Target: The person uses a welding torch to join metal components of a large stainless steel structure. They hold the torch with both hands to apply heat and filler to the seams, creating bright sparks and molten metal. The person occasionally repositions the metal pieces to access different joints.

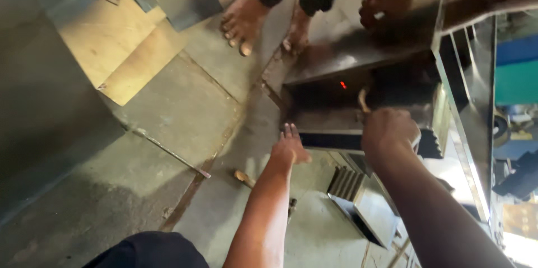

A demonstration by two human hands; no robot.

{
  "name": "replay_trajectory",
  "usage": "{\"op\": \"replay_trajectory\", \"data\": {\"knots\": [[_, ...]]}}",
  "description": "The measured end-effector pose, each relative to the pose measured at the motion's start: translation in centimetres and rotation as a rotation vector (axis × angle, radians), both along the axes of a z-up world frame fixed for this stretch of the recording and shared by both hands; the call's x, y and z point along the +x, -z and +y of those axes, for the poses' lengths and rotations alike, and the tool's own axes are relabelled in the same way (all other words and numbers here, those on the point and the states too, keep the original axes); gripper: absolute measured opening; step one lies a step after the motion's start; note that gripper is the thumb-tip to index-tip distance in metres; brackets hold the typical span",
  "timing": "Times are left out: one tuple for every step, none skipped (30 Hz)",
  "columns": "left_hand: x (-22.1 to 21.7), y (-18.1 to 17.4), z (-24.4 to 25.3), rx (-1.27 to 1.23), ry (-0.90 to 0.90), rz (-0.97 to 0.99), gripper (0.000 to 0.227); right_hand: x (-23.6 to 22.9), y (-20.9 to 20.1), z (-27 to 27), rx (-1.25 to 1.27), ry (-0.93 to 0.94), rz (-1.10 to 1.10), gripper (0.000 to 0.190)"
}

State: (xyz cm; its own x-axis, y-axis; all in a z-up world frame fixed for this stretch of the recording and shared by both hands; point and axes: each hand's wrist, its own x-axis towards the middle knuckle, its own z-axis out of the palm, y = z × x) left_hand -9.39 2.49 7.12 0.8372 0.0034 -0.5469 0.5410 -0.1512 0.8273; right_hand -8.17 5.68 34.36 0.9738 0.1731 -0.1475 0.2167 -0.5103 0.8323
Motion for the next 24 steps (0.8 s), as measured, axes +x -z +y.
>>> {"op": "replay_trajectory", "data": {"knots": [[-0.3,-0.1,-0.3,0.000,-0.004,0.000,0.134,-0.1,0.1,0.3,-0.016,-0.009,0.004,0.038],[-0.4,0.0,-0.5,0.001,-0.009,-0.001,0.135,-0.2,0.1,0.6,-0.031,-0.018,0.008,0.038],[-0.6,0.1,-1.0,0.001,-0.003,0.001,0.134,-0.5,-0.1,0.2,-0.047,-0.008,0.006,0.038],[-0.5,0.2,-1.3,0.002,0.003,0.002,0.133,-0.7,-0.2,0.1,-0.055,0.018,0.016,0.036],[-0.2,0.2,-1.1,0.012,0.008,-0.004,0.133,-0.6,-0.4,0.2,-0.052,0.043,0.019,0.035],[0.1,0.2,-0.9,0.007,-0.006,-0.005,0.132,-0.7,-0.5,0.2,-0.049,0.068,0.022,0.033],[0.1,0.2,-0.8,-0.005,-0.024,-0.002,0.132,-1.0,-0.5,0.1,-0.059,0.051,0.034,0.032],[0.0,0.2,-0.9,-0.018,-0.042,0.001,0.131,-1.3,-0.4,0.0,-0.069,0.035,0.046,0.031],[0.2,0.0,-0.7,-0.011,-0.021,-0.005,0.131,-1.1,-0.4,0.4,-0.076,-0.001,0.053,0.030],[0.1,-0.3,-0.7,-0.004,0.000,-0.012,0.132,-0.8,-0.5,0.7,-0.040,0.019,0.017,0.032],[-0.4,-0.2,-0.8,-0.002,0.024,-0.004,0.132,-0.7,-0.3,0.8,-0.008,0.042,-0.003,0.034],[-0.7,-0.2,-0.5,0.001,0.018,0.009,0.132,-0.7,-0.2,0.8,0.024,0.065,-0.024,0.036],[-0.5,-0.4,-0.3,0.005,0.019,0.015,0.132,-0.7,-0.2,0.7,0.012,0.042,-0.012,0.036],[-0.5,-0.6,-0.2,0.009,0.020,0.020,0.132,-0.7,-0.2,0.5,0.000,0.019,0.000,0.036],[-0.6,-0.8,0.0,0.001,0.010,0.023,0.131,-0.7,-0.3,0.5,-0.008,-0.004,0.009,0.037],[-0.7,-1.0,0.2,-0.006,-0.001,0.026,0.130,-0.8,-0.4,0.6,-0.019,0.018,0.022,0.037],[-0.9,-1.2,0.0,-0.020,-0.009,0.032,0.129,-1.0,-0.5,0.5,-0.036,0.042,0.037,0.039],[-1.0,-1.4,-0.1,-0.028,-0.003,0.038,0.129,-1.2,-0.6,0.5,-0.053,0.066,0.053,0.041],[-1.0,-1.5,0.1,-0.029,0.005,0.043,0.130,-1.3,-0.6,0.6,-0.043,0.064,0.047,0.039],[-1.0,-1.6,0.3,-0.030,0.014,0.048,0.130,-1.2,-0.6,0.8,-0.033,0.063,0.040,0.037],[-1.0,-1.7,0.4,-0.028,0.017,0.050,0.130,-1.2,-0.6,0.9,-0.028,0.059,0.036,0.035],[-0.9,-1.6,0.4,-0.027,0.021,0.052,0.131,-1.2,-0.6,0.9,-0.029,0.056,0.033,0.036],[-0.9,-1.6,0.3,-0.026,0.023,0.054,0.131,-1.2,-0.6,0.8,-0.030,0.053,0.030,0.038],[-1.1,-1.5,-0.1,-0.015,0.014,0.038,0.131,-1.2,-0.5,0.7,-0.032,0.050,0.027,0.039]]}}
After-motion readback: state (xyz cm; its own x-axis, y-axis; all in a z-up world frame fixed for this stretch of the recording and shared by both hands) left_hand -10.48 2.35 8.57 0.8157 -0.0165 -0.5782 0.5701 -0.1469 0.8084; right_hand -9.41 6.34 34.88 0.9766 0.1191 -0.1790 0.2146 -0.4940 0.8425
